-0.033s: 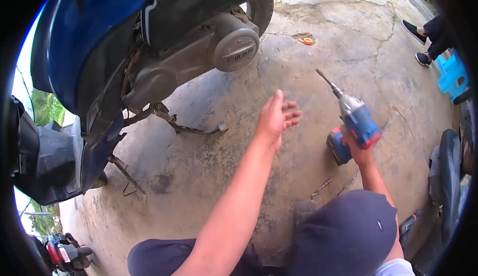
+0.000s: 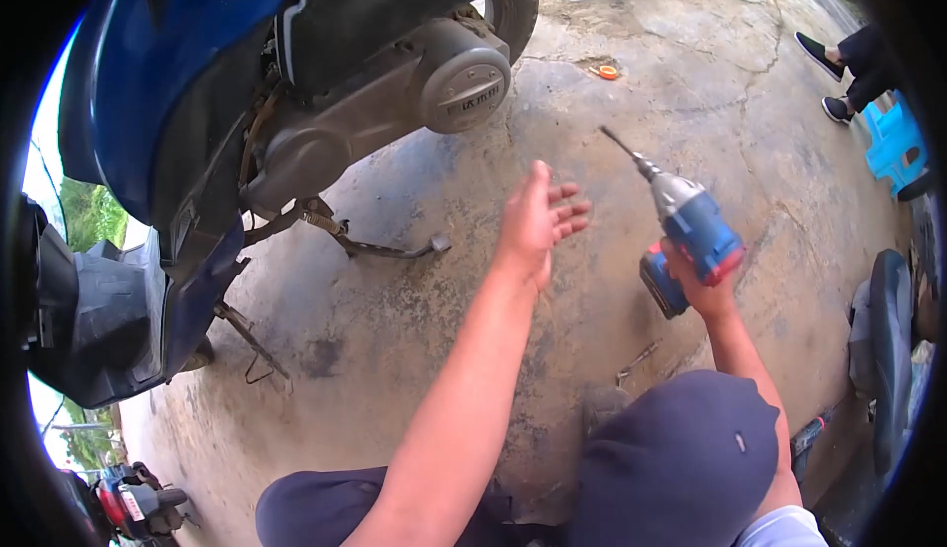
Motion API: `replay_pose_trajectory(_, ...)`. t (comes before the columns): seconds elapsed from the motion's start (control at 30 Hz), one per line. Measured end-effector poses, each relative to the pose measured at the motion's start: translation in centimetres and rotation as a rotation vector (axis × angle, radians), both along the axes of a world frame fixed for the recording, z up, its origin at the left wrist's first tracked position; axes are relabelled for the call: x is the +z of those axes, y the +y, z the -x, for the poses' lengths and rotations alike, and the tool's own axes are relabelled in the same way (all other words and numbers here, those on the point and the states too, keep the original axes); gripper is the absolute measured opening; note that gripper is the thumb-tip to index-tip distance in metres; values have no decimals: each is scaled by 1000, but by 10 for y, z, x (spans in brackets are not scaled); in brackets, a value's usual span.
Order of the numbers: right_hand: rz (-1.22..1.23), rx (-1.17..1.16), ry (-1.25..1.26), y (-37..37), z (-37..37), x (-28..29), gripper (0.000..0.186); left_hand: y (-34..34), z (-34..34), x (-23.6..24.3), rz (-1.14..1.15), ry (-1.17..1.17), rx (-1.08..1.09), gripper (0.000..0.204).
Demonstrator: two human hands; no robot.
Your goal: Remove the side cover and internal components of a motorcycle engine using a power drill and hands.
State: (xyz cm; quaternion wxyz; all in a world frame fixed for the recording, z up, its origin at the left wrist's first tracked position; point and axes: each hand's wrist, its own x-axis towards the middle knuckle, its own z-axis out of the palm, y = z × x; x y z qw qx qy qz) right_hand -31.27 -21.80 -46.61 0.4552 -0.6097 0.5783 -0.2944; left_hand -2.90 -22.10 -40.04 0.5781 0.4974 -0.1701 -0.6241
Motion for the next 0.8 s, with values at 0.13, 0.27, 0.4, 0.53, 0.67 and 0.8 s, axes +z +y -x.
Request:
replay_pose_trajectory(0.13,819,474,345,19,-125,112,41,20,-39,75,236,21,192,49)
replay_pose_trajectory(0.27,842,543,108,23,-208,75,48,37,-100,102,445,-142,406,40)
replay_pose_trajectory(0.4,886,612,-202,17,-253,34,57,44,-139,103,264,-175,494,26)
replay_pose_trajectory(0.53,378,599,-447,41,-309,73,46,69,-175,117,137,-220,368,28)
replay_pose_trajectory(0.67,385,594,-403,29,-339,86,43,60,-205,123,102,-256,285,30)
replay_pose_trajectory(0.8,297,605,-466,9,-350,83,48,45,-196,119,188,-133,328,30)
